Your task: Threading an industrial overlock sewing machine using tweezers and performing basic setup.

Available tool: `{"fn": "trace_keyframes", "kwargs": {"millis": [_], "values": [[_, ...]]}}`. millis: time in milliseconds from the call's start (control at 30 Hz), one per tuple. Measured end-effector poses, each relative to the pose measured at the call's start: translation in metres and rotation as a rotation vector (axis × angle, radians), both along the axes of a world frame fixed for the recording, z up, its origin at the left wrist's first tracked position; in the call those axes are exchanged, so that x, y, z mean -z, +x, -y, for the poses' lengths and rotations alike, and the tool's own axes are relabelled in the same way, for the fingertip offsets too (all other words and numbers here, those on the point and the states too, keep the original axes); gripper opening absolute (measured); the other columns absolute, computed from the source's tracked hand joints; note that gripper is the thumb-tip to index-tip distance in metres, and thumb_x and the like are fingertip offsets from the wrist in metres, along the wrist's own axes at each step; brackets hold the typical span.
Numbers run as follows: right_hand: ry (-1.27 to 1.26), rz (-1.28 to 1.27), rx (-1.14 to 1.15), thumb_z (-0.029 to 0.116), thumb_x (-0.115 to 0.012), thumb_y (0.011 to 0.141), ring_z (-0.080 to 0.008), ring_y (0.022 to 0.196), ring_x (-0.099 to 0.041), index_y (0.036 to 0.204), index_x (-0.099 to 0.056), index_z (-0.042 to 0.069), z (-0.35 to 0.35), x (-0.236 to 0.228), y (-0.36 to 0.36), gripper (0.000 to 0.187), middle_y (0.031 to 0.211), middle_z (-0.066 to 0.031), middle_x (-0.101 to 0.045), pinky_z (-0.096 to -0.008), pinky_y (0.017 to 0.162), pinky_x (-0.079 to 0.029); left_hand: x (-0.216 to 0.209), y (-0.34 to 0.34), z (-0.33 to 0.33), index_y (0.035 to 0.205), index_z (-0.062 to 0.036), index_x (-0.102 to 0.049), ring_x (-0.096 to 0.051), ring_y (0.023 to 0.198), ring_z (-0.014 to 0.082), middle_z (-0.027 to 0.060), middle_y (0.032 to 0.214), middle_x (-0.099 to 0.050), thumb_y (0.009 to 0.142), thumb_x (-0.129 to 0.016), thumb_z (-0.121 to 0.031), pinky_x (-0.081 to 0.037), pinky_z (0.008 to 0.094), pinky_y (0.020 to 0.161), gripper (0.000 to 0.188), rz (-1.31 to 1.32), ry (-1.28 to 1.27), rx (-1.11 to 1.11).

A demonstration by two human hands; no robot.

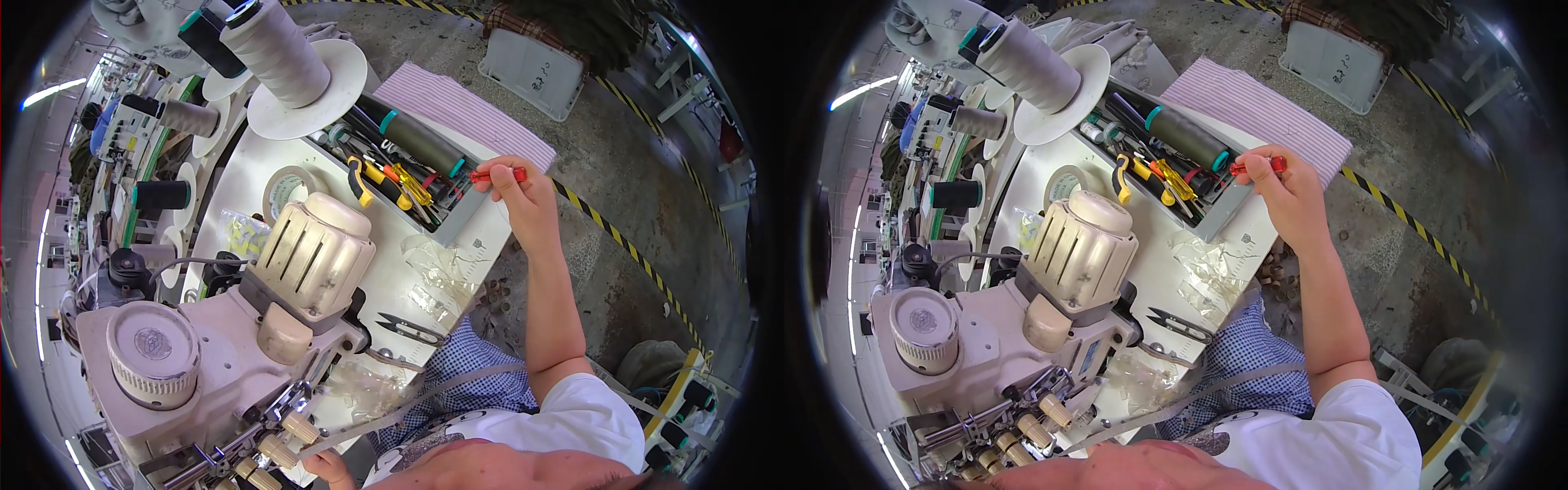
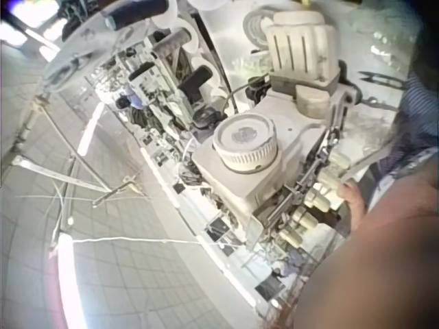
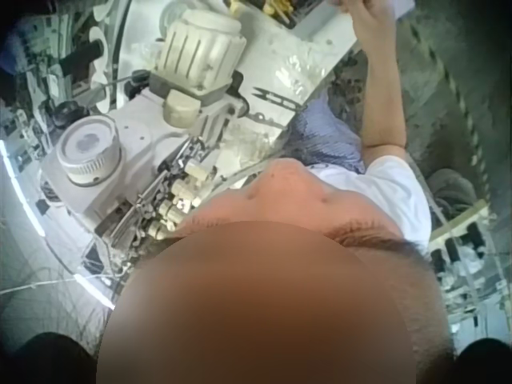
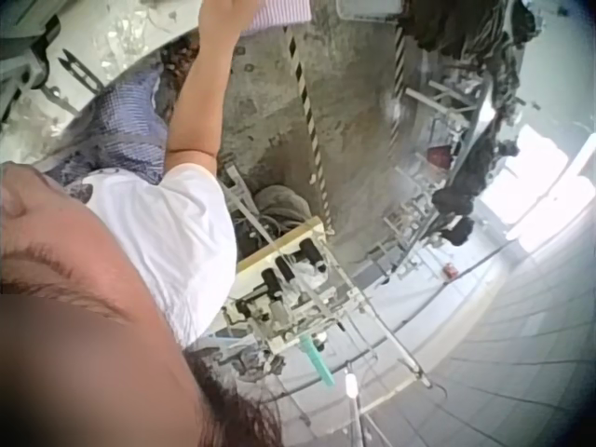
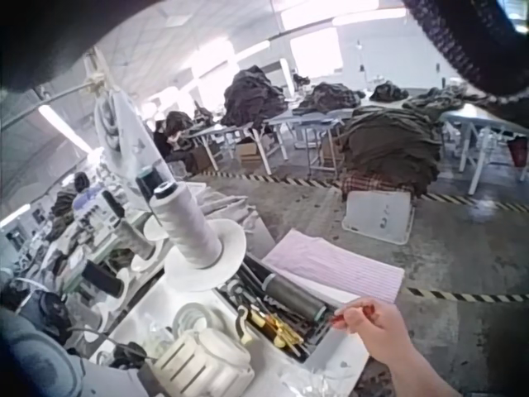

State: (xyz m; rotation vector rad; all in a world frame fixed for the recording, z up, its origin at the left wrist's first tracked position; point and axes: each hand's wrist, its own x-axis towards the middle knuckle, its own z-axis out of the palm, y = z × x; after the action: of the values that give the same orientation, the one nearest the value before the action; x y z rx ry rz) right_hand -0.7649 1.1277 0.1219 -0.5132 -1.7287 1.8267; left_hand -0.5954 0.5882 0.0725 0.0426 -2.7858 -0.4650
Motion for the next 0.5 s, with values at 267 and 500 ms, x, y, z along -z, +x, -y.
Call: {"fn": "trace_keyframes", "kwargs": {"millis": [267, 500], "values": [[0.132, -0.41, 0.209, 0.009, -0.05, 0.098, -0.0101, 0.077, -0.056, 0.097, -0.064, 0.0, -0.004, -0.022, 0.004, 0.017, 0.096, -0.0065, -0.062, -0.0252, 0.067, -0.044, 0.001, -0.003, 0.0, 0.079, 0.0017, -0.067, -0.059, 0.068, 0.0422, 0.0202, 0.072, -0.062, 0.092, -0.048, -0.019, -0.044, 0.0471, 0.061, 0.031, -0.007, 0.019, 0.022], [1.032, 0.297, 0.183, 0.015, -0.067, 0.088, -0.0157, 0.083, -0.061, 0.1, -0.065, 0.004, 0.008, -0.039, -0.05, 0.017, 0.099, -0.0057, -0.061, -0.0308, 0.075, -0.05, 0.006, 0.002, 0.009, 0.075, 0.001, -0.065, -0.058, 0.066, 0.0432, 0.0209, 0.069, -0.061, 0.093, -0.047, -0.022, -0.043, 0.0481, 0.058, 0.034, 0.017, -0.047, 0.02]]}}
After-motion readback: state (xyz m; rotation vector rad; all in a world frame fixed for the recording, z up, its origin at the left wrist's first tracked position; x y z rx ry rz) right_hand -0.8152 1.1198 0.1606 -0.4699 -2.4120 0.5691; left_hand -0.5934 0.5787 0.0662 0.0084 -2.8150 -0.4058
